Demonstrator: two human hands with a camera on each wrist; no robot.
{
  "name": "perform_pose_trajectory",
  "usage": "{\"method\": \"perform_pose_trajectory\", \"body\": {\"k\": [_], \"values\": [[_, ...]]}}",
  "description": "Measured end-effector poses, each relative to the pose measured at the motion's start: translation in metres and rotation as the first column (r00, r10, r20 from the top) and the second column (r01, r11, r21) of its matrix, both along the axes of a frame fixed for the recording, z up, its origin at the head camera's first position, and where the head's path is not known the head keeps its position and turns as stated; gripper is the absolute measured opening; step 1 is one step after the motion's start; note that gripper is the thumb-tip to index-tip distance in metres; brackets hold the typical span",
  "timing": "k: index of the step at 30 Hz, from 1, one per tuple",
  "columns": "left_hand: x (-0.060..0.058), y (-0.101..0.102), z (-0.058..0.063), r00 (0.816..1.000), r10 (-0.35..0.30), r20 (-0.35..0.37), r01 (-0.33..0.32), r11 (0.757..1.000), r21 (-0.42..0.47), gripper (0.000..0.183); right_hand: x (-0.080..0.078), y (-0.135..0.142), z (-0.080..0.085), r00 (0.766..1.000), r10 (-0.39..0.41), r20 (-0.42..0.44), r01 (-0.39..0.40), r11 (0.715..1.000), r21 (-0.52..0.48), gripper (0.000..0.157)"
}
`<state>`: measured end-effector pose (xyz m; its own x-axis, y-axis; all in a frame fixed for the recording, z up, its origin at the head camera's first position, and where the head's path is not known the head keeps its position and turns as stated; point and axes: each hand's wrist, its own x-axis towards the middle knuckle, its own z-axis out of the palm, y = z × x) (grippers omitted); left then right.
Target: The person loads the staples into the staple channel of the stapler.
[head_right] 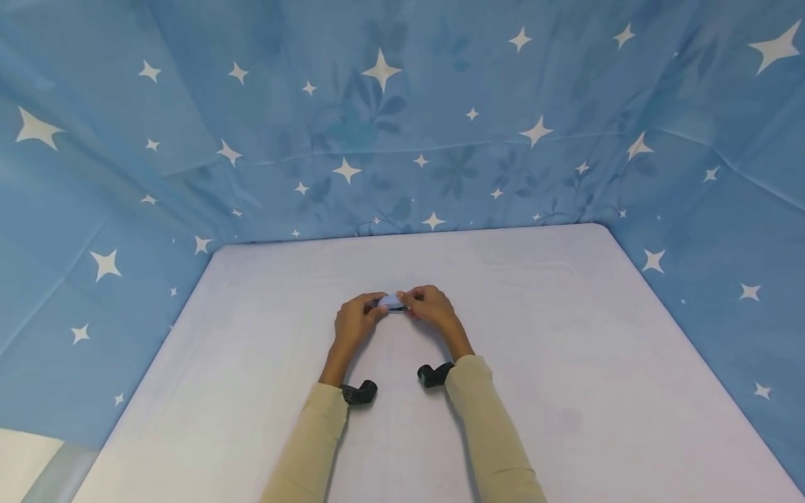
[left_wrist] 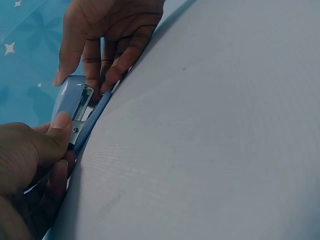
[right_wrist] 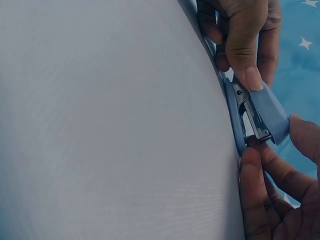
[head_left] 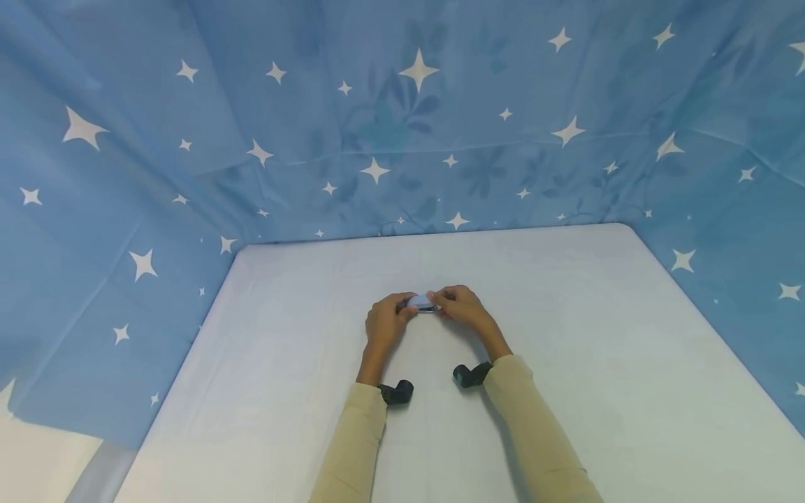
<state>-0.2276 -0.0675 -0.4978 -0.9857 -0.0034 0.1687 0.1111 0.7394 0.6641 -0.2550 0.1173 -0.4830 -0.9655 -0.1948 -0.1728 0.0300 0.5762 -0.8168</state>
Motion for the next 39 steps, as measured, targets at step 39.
{"method": "perform_pose_trajectory", "body": {"k": [39], "values": [[-0.0026, -0.0005, -0.0051, 0.999, 0.008, -0.036, -0.007, 1.000, 0.028, 0.030, 0.0024, 0.0023, -0.0036, 0.989, -0.132, 0.065, 0.145, 0.951, -0.273, 0.051]]}}
